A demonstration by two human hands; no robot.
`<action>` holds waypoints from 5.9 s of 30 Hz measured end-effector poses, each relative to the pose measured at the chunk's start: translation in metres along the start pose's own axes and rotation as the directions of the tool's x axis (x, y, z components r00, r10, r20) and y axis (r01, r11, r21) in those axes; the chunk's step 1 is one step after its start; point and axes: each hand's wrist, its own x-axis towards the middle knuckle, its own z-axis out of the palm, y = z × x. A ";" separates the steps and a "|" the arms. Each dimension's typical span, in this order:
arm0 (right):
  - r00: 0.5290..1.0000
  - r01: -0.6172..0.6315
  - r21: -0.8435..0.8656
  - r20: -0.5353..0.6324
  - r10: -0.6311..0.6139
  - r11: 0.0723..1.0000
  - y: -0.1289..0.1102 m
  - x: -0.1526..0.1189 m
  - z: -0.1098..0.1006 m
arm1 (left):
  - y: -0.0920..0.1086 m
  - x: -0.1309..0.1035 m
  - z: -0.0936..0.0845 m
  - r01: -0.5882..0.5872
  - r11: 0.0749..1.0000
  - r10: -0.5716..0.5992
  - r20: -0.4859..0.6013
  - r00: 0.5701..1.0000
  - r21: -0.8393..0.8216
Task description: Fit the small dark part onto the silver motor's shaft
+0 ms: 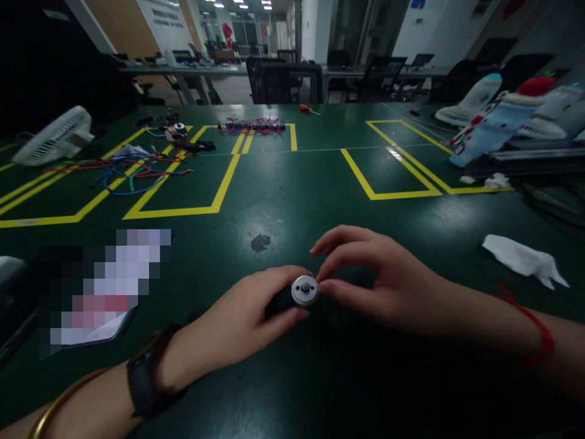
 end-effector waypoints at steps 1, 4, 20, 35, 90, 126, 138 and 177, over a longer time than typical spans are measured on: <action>1.000 -0.020 0.036 -0.021 0.021 0.999 0.004 -0.003 -0.002 | 0.000 0.001 0.000 0.002 1.000 -0.002 0.000 1.000 0.000; 0.989 -0.125 0.139 -0.065 0.135 0.982 0.021 -0.012 -0.005 | 0.002 0.002 -0.001 0.014 1.000 -0.014 0.010 1.000 -0.005; 0.805 -0.196 0.793 -0.206 0.557 0.576 0.067 -0.035 0.005 | 0.002 0.001 -0.003 0.038 0.999 -0.039 0.029 0.999 0.017; 0.827 -0.182 0.770 -0.217 0.518 0.612 0.064 -0.038 0.004 | 0.002 -0.001 -0.003 0.031 0.999 -0.031 0.024 0.999 0.008; 0.991 -0.027 -0.163 0.128 0.048 0.986 0.045 -0.039 0.010 | 0.004 0.001 -0.003 0.015 1.000 -0.015 0.007 1.000 0.014; 0.833 -0.397 0.404 -0.219 0.508 0.824 0.062 -0.039 -0.001 | 0.001 0.000 -0.002 0.027 0.999 -0.028 0.018 0.999 0.034; 0.967 -0.230 0.052 -0.095 0.234 0.972 0.059 -0.039 0.002 | 0.001 -0.001 -0.002 0.020 0.999 -0.020 0.016 1.000 0.041; 0.878 -0.385 0.445 -0.095 0.470 0.808 0.051 -0.030 -0.002 | 0.004 0.001 -0.003 0.002 1.000 -0.003 0.003 1.000 0.027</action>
